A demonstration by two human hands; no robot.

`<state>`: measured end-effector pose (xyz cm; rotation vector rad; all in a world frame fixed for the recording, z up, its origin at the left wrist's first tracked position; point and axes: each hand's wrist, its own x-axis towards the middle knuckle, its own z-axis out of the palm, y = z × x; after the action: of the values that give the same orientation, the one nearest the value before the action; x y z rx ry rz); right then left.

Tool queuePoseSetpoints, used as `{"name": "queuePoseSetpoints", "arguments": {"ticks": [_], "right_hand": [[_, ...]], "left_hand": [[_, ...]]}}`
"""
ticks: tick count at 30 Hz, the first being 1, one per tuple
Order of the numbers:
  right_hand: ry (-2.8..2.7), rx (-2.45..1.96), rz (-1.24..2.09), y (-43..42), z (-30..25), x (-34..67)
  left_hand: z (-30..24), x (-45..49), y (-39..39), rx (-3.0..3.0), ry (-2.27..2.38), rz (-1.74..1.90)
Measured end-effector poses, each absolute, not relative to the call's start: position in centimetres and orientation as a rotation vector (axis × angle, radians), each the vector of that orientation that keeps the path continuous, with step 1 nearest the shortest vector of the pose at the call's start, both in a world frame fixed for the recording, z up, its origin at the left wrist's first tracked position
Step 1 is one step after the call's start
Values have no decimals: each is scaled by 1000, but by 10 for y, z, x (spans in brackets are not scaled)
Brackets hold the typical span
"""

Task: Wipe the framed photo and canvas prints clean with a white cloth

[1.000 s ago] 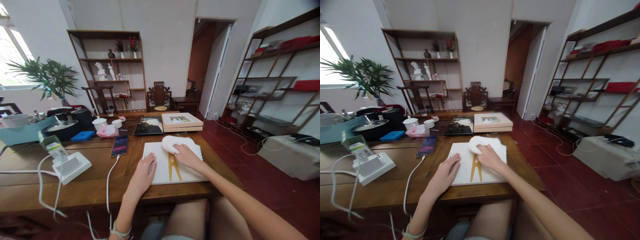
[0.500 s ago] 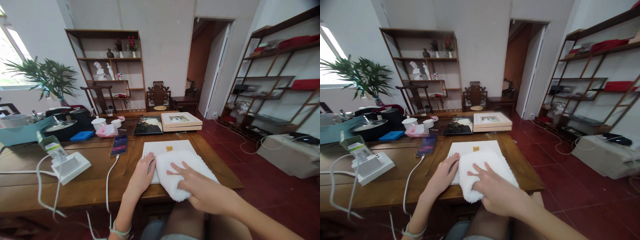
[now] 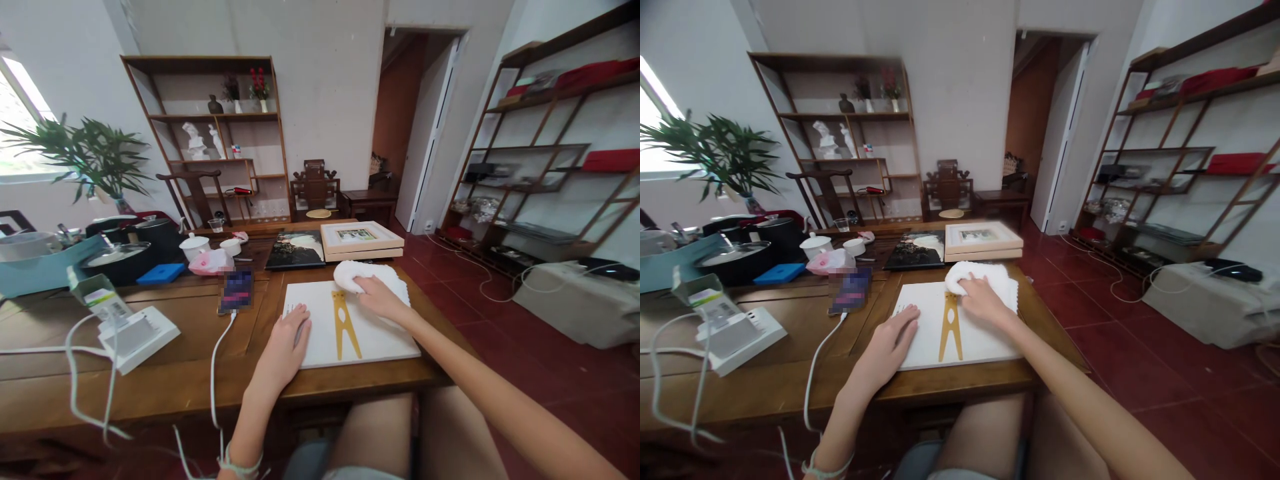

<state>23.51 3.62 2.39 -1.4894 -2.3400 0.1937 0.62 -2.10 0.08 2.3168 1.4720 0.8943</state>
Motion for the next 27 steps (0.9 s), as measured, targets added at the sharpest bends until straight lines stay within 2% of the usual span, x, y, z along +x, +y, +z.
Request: {"name": "queuePoseSetpoints", "arguments": {"ticks": [6, 12, 18, 22, 27], "right_hand": [[-2550, -1321, 168, 26, 30, 203], [-2805, -962, 77, -27, 47, 181], [-2966, -640, 283, -70, 64, 200], [-2895, -940, 383, -62, 73, 227], [-2715, -1277, 289, -3, 66, 239]], "left_hand": [[2, 7, -22, 2280, 1455, 986], [-2, 4, -20, 2230, 1409, 1094], [0, 4, -22, 2251, 1403, 1092], [2, 5, -24, 2261, 1417, 1004], [2, 5, -23, 2312, 1410, 926]]}}
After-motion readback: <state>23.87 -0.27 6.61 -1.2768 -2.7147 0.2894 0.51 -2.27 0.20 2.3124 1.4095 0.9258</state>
